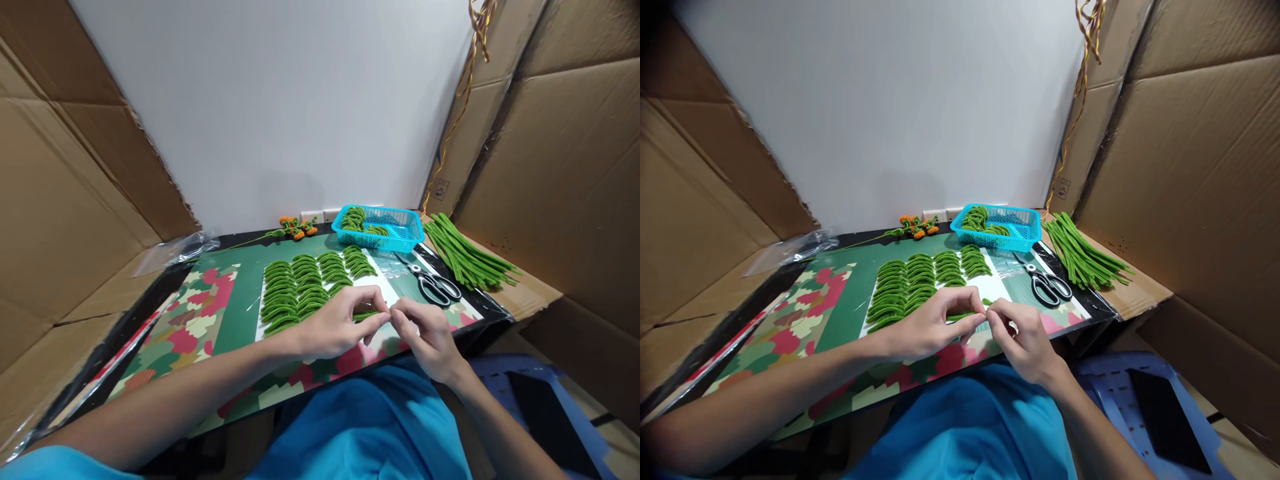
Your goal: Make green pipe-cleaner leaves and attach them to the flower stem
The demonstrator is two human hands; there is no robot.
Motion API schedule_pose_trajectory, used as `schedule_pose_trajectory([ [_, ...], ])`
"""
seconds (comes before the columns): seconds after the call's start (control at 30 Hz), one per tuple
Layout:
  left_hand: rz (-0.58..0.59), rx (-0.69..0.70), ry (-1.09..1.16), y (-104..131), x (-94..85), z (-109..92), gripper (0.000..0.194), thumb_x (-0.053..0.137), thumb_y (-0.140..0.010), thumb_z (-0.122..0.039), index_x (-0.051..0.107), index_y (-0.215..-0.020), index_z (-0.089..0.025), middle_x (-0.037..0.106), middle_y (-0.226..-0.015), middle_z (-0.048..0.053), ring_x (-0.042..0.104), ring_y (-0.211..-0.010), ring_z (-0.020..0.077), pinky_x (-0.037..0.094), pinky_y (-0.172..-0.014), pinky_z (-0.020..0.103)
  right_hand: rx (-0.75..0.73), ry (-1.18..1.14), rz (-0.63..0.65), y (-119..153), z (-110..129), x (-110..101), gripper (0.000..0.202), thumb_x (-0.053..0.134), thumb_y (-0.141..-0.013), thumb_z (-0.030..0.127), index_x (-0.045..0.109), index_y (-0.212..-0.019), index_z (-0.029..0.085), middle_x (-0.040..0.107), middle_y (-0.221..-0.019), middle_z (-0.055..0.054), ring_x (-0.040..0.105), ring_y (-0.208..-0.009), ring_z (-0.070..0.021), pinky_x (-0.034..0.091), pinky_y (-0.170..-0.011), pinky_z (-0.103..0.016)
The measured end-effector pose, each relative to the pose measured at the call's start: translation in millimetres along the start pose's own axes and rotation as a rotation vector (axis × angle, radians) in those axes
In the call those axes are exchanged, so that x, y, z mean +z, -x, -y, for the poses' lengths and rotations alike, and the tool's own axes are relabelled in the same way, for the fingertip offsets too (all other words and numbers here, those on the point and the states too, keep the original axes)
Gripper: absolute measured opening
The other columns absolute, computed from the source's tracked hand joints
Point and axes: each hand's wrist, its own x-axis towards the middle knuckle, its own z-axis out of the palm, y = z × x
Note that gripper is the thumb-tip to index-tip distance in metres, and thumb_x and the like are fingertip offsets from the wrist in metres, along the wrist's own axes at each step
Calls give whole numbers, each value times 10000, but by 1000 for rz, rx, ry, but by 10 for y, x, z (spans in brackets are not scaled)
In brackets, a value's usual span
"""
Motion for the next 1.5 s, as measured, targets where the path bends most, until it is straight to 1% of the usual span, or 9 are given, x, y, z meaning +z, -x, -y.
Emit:
schedule_pose_trajectory([
  [0.23,-72,738,-1104,5,-55,135,255,469,-1061,-140,595,-844,-190,637,-761,32,549,-659,176,418,-634,330,512,-686,-43,-16,-17,200,492,680,-962,553,474,-655,228,315,-496,101,198,-426,-69,180,-416,-239],
  [0.3,-114,681,-1055,11,-46,148,250,457,-1067,-143,608,-872,-182,653,-788,44,573,-693,181,437,-661,328,457,-563,-71,-8,-13,200,464,654,-984,533,513,-672,220,362,-518,82,249,-442,-81,210,-428,-244],
  [0.4,-139,329,-591,12,-8,105,202,463,-1088,-226,631,-996,-161,688,-905,56,623,-811,173,487,-757,296,163,-118,-151,13,-2,143,317,588,-1040,374,634,-780,200,501,-614,31,399,-522,-110,313,-505,-261],
  [0.57,5,-31,-30,-25,-7,1,318,531,-1078,-394,655,-915,-150,646,-825,12,575,-745,137,453,-689,243,-168,195,-119,21,-2,16,195,552,-1018,197,644,-847,206,571,-694,8,478,-585,-126,373,-580,-275],
  [0.73,-76,100,-197,-3,17,29,177,569,-1054,-288,650,-974,-152,687,-881,27,609,-767,138,465,-708,244,122,-121,-66,-15,18,14,373,577,-1049,364,621,-719,196,529,-625,19,448,-564,-118,347,-548,-266],
  [0.93,-164,549,-965,20,43,169,275,412,-1077,-135,603,-880,-162,666,-788,48,585,-690,180,454,-700,325,451,-632,-106,-51,-17,174,447,725,-934,497,569,-641,198,427,-493,65,305,-450,-84,258,-464,-248],
  [1.03,-137,580,-1142,22,46,223,329,373,-1086,-122,611,-861,-163,672,-785,54,590,-672,186,454,-711,345,473,-621,-123,-73,-22,215,472,743,-905,518,541,-616,205,391,-481,74,279,-447,-80,232,-452,-244],
  [1.27,-200,-50,-93,41,160,115,346,545,-1078,-450,712,-996,-158,746,-882,42,712,-729,158,530,-706,262,234,-182,-271,-103,34,62,387,663,-987,429,601,-686,195,485,-568,39,407,-520,-108,323,-497,-252],
  [1.5,-168,-159,484,58,345,177,407,643,-1012,-534,674,-976,-130,726,-903,60,747,-614,175,554,-585,264,322,-276,-344,-30,36,161,292,720,-965,461,705,-843,196,657,-699,-4,588,-607,-149,487,-563,-256],
])
